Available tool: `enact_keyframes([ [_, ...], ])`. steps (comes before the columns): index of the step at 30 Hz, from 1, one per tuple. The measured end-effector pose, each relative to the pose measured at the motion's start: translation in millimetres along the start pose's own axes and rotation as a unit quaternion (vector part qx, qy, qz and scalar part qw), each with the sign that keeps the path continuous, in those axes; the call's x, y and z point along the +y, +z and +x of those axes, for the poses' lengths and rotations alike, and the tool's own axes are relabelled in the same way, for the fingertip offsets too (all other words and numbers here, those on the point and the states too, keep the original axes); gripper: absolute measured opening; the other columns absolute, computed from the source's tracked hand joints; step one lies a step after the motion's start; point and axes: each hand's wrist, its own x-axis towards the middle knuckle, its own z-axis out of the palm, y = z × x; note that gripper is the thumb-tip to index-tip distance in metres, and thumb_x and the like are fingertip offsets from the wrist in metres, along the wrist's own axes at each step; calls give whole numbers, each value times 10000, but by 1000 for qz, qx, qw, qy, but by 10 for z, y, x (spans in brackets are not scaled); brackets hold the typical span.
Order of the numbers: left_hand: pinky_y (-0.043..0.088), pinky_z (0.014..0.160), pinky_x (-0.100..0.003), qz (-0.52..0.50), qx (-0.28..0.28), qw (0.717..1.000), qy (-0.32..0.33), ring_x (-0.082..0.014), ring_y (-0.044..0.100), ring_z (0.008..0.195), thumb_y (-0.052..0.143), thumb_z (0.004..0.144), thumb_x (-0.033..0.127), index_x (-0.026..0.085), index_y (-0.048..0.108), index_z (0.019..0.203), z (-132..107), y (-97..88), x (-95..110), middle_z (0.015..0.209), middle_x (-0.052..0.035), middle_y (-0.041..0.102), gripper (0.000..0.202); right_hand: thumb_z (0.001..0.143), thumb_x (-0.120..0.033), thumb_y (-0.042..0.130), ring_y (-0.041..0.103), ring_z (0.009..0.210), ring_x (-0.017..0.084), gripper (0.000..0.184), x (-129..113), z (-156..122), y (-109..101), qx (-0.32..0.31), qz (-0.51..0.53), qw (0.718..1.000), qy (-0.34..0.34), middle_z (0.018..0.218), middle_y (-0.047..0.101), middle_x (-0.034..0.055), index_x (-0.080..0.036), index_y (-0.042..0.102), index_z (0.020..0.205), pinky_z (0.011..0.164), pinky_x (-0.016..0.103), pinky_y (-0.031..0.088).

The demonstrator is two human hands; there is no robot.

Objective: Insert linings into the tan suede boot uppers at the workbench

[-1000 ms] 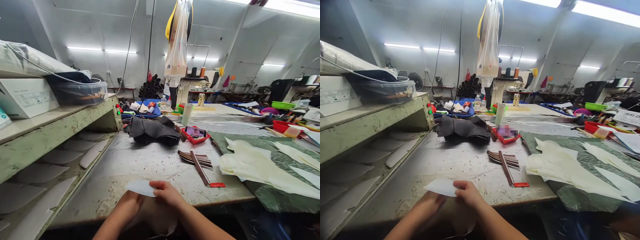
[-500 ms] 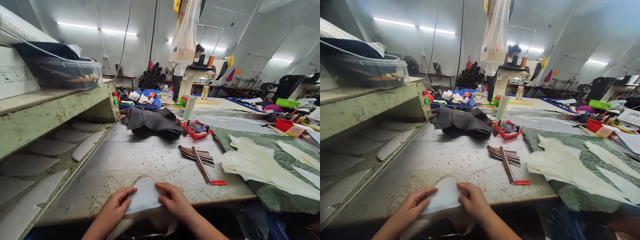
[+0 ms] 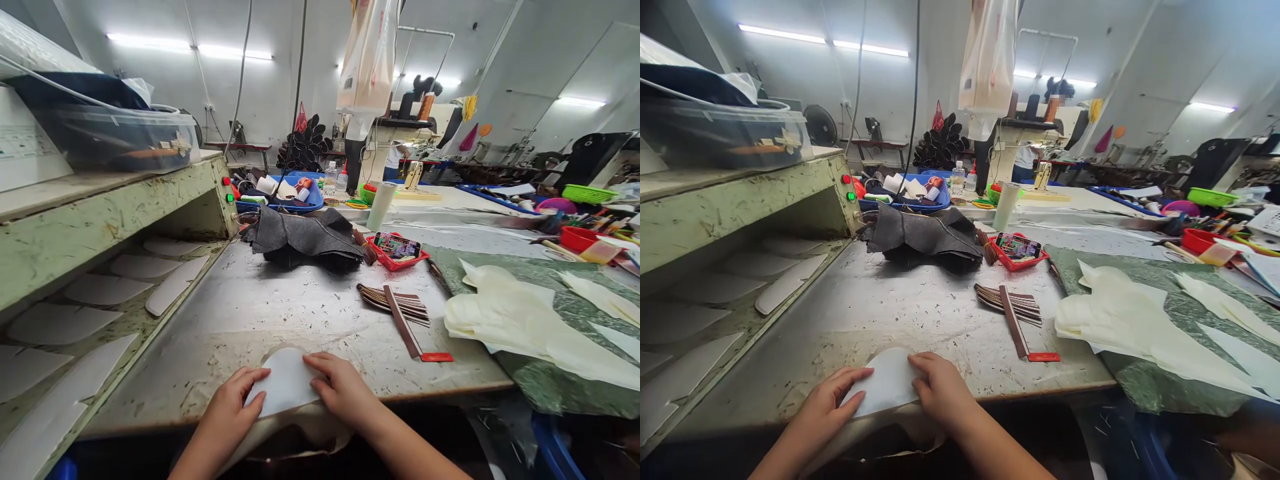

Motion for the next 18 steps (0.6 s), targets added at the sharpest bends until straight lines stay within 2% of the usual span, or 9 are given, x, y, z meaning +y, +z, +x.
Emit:
enact_keyframes([
  [7,440,879,-348,10,10,1000,-8,-234,566,989,424,712,330,162,638,1003,-58,0,78,1059,-72,635,399,693,-130,494,474,1152,214,481,45,1,-29,4,86,996,26,1225,547,60,-212,578,1159,1019,418,317],
  [12,450,860,-342,-100,11,995,-14,-230,559,979,495,702,389,172,607,1019,-123,39,-8,1062,-86,612,399,659,-168,545,459,1164,240,447,97,-26,-47,18,147,988,39,1210,560,54,-223,624,1095,1029,449,293],
  [14,461,829,-323,-148,13,989,-18,-212,573,931,486,716,395,171,550,1060,-140,50,-44,1029,-86,604,415,643,-251,598,502,1100,262,455,132,-55,-79,36,233,969,77,1187,570,63,-217,623,1096,954,463,383],
  [16,459,818,-324,-170,11,985,-26,-204,587,879,441,744,380,184,527,1053,-150,37,-49,993,-70,608,375,633,-353,632,558,983,255,558,148,-88,-110,64,331,933,123,1156,578,74,-208,571,1168,817,442,485],
  [18,444,841,-331,-176,-11,984,-20,-213,579,897,415,767,388,207,544,1052,-159,5,-22,1003,-53,617,362,639,-411,635,580,890,230,642,129,-110,-114,72,384,909,145,1113,589,73,-214,507,1236,717,404,526],
])
